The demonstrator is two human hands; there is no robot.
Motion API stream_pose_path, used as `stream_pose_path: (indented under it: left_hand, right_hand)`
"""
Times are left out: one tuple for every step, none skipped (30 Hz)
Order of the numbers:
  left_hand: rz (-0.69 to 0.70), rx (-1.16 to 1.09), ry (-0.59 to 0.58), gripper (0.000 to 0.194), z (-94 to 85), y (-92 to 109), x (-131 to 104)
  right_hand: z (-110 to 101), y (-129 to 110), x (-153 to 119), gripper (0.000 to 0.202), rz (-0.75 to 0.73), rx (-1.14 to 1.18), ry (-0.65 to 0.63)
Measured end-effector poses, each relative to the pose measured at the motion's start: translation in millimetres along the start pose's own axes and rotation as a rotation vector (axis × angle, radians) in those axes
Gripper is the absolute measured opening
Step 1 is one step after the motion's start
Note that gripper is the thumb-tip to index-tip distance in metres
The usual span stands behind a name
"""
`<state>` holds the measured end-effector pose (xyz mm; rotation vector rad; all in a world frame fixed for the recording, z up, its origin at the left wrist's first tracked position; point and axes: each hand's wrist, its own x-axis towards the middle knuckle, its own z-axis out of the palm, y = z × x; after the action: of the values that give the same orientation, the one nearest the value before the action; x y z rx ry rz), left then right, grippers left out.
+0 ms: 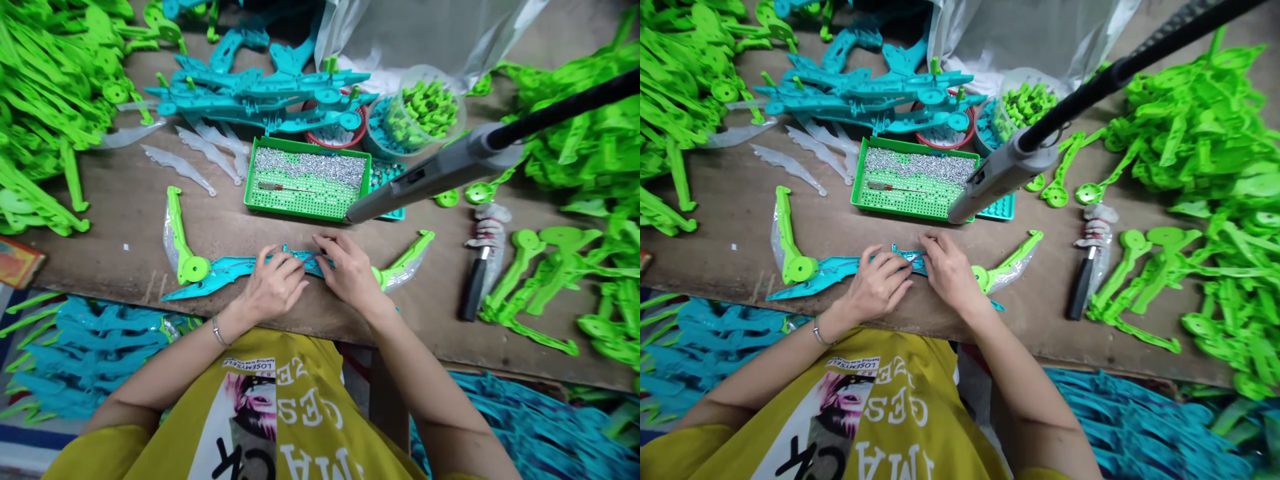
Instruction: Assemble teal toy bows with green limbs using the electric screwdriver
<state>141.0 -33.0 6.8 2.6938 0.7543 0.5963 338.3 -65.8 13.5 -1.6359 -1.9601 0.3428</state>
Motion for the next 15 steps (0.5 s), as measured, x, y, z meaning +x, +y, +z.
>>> stream_pose_path:
  left_hand:
    - [-0.006, -0.005, -0.014, 0.021, 0.2, 0, -2]
    - [-0.006, -0.001, -0.02, 0.024, 0.6, 0, -3]
    - [0.0, 0.013, -0.019, 0.026, 1.0, 0, -5]
    - [0.009, 0.035, -0.014, 0.029, 1.5, -1, -6]
    - [0.024, 0.061, -0.012, 0.032, 2.0, -1, -7]
    - [0.043, 0.088, -0.01, 0.034, 2.3, -2, -9]
    - [0.065, 0.112, -0.013, 0.036, 2.5, -3, -10]
    - [0.088, 0.13, -0.016, 0.036, 2.5, -4, -11]
    - [0.109, 0.139, -0.023, 0.036, 2.3, -5, -12]
    - [0.126, 0.139, -0.035, 0.036, 1.8, -5, -13]
    - [0.136, 0.132, -0.049, 0.036, 1.2, -6, -14]
    - [0.139, 0.122, -0.065, 0.036, 0.3, -6, -14]
    - [0.14, 0.113, -0.08, 0.036, -0.8, -6, -14]
    - [0.139, 0.109, -0.091, 0.035, -1.8, -6, -14]
    - [0.138, 0.113, -0.099, 0.034, -2.9, -5, -13]
  right_hand:
    - [-1, 0, 1, 0.034, 0.007, 0.015, -0.009]
    - [-2, 0, 1, 0.032, 0.009, 0.024, -0.025]
    - [-3, 0, 2, 0.03, 0.007, 0.027, -0.045]
    - [-5, 0, 3, 0.029, 0.005, 0.026, -0.064]
    - [-7, 0, 4, 0.028, 0.004, 0.021, -0.085]
    - [-9, -1, 5, 0.027, 0.0, 0.012, -0.107]
    - [-11, -1, 7, 0.025, -0.005, 0.002, -0.13]
    - [-13, -1, 8, 0.023, -0.011, -0.01, -0.159]
    - [-16, -2, 10, 0.021, -0.014, -0.026, -0.193]
    - [-18, -3, 12, 0.02, -0.014, -0.049, -0.232]
    - [-20, -5, 15, 0.019, -0.01, -0.083, -0.275]
    - [-21, -7, 17, 0.018, -0.004, -0.128, -0.319]
    - [-23, -9, 19, 0.017, 0.003, -0.185, -0.36]
    - [-23, -12, 21, 0.016, 0.007, -0.247, -0.393]
    - [-23, -15, 23, 0.017, 0.003, -0.307, -0.416]
